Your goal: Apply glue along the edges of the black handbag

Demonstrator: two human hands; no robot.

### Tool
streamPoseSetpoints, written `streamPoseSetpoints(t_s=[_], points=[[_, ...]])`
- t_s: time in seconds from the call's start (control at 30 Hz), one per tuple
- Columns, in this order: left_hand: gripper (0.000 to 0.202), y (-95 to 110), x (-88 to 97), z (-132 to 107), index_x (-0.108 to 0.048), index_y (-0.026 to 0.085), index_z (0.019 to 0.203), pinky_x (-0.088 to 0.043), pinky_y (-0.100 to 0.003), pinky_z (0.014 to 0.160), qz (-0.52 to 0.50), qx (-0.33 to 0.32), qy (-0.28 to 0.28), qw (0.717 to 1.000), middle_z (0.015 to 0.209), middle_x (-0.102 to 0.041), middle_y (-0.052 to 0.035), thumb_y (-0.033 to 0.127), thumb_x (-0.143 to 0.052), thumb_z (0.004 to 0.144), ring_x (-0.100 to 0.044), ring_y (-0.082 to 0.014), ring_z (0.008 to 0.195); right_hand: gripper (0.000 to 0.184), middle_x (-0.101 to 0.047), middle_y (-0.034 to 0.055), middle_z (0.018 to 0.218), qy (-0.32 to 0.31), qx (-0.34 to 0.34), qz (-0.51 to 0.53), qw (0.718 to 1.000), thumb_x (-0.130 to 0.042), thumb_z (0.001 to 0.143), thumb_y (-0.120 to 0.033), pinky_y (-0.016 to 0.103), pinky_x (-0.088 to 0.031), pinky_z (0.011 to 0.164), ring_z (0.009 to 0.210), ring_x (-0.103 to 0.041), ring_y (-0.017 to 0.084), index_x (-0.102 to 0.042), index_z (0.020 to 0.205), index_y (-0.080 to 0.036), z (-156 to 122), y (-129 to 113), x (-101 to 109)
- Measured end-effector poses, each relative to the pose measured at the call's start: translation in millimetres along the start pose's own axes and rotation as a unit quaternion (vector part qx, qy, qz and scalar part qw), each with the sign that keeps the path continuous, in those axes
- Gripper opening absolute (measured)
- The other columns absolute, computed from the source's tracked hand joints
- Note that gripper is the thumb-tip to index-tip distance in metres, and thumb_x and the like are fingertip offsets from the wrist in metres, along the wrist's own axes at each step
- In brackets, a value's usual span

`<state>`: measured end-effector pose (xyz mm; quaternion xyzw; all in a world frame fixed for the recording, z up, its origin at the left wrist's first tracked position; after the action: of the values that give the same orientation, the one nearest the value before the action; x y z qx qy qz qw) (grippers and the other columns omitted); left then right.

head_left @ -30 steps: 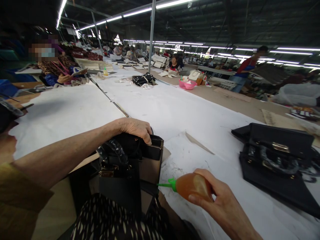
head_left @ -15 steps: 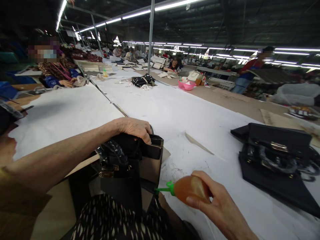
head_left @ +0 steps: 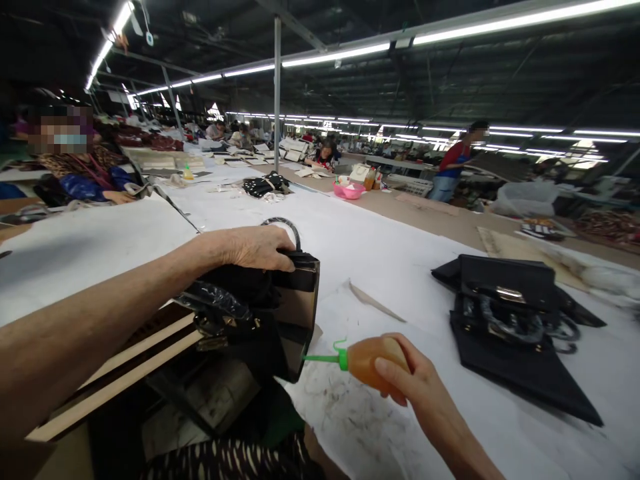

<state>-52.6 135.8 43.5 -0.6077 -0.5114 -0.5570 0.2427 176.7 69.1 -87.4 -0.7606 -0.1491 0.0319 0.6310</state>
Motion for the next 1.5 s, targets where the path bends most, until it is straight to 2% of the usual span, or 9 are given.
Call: streamPoseSetpoints(t_s=[0.1,0.2,0.33,0.47,0.63,0.77,0.93,1.5], points=[[0.027,16.3,13.8,11.3,-0.063,0.014,0.078,-0.038,-0.022,0.059,0.065,-0.022,0.049,0.996,0.070,-0.063,-0.0041,0.036,-0.047,0.081,-0.053,-0.0149,0.063,0.041,-0.056,-0.0003,0.063,0.014,0.019,0.031,0.999,-0.062,0.075,-0.050,0.022,-0.024,0.043,0.049,-0.045,0.012,-0.056,0.094,-0.015,12.2,-2.4,11.8],[0.026,25.6,14.2,22.6,-0.062,0.014,0.078,-0.039,-0.024,0.062,0.118,-0.033,0.080,0.989,0.073,-0.064,-0.0063,0.034,-0.046,0.083,-0.055,-0.0164,0.066,0.043,-0.056,0.0004,0.065,0.032,0.026,0.032,0.999,-0.062,0.075,-0.051,0.022,-0.024,0.042,0.050,-0.047,0.013,-0.055,0.096,-0.015,24.7,1.9,25.8],[0.022,27.7,2.0,33.4,-0.061,0.016,0.080,-0.042,-0.026,0.067,0.157,-0.030,0.122,0.980,0.079,-0.065,-0.0081,0.032,-0.046,0.084,-0.059,-0.0196,0.074,0.040,-0.057,0.0004,0.066,0.058,0.033,0.016,0.998,-0.063,0.075,-0.050,0.023,-0.026,0.041,0.049,-0.047,0.013,-0.056,0.095,-0.016,38.0,11.7,43.5],[0.020,29.8,-16.3,37.1,-0.059,0.016,0.086,-0.044,-0.029,0.073,0.165,-0.034,0.131,0.977,0.086,-0.064,-0.0084,0.030,-0.045,0.086,-0.060,-0.0213,0.081,0.034,-0.056,-0.0008,0.064,0.085,0.042,-0.007,0.995,-0.064,0.076,-0.046,0.023,-0.027,0.041,0.048,-0.046,0.012,-0.055,0.091,-0.017,47.4,15.8,53.9],[0.020,31.8,-28.9,38.0,-0.058,0.017,0.090,-0.046,-0.032,0.072,0.173,-0.030,0.125,0.977,0.089,-0.062,-0.0084,0.030,-0.043,0.087,-0.060,-0.0225,0.082,0.031,-0.055,-0.0018,0.066,0.105,0.066,-0.036,0.992,-0.065,0.076,-0.044,0.024,-0.033,0.045,0.056,-0.048,0.015,-0.054,0.091,-0.019,57.5,12.2,52.9],[0.019,36.1,-35.0,33.5,-0.058,0.016,0.091,-0.047,-0.033,0.072,0.183,-0.028,0.128,0.974,0.089,-0.060,-0.0085,0.028,-0.044,0.088,-0.059,-0.0231,0.082,0.032,-0.056,-0.0018,0.073,0.131,0.092,-0.061,0.985,-0.067,0.075,-0.043,0.028,-0.040,0.058,0.067,-0.051,0.018,-0.054,0.094,-0.021,64.8,12.1,53.5],[0.017,40.2,-43.3,24.8,-0.058,0.015,0.094,-0.047,-0.034,0.077,0.181,-0.010,0.117,0.976,0.092,-0.060,-0.0092,0.024,-0.046,0.087,-0.058,-0.0236,0.087,0.038,-0.058,-0.0022,0.076,0.152,0.106,-0.087,0.979,-0.070,0.073,-0.044,0.032,-0.041,0.067,0.072,-0.053,0.021,-0.053,0.098,-0.022,70.6,18.2,55.4],[0.018,41.5,-58.6,13.4,-0.057,0.014,0.100,-0.044,-0.037,0.086,0.163,0.002,0.122,0.979,0.098,-0.060,-0.0094,0.023,-0.054,0.084,-0.055,-0.0242,0.095,0.034,-0.065,-0.0001,0.081,0.103,0.086,-0.101,0.986,-0.069,0.074,-0.042,0.032,-0.043,0.069,0.076,-0.058,0.023,-0.055,0.098,-0.021,64.6,29.0,42.5]])
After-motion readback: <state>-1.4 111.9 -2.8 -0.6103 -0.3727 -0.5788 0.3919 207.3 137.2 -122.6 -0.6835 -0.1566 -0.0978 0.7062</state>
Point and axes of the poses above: each hand's wrist, its own z-axis towards the middle knuckle, its own x-axis out of the back of the hand, y = z × x, the point moved 10 cm from there along z, towards the middle knuckle
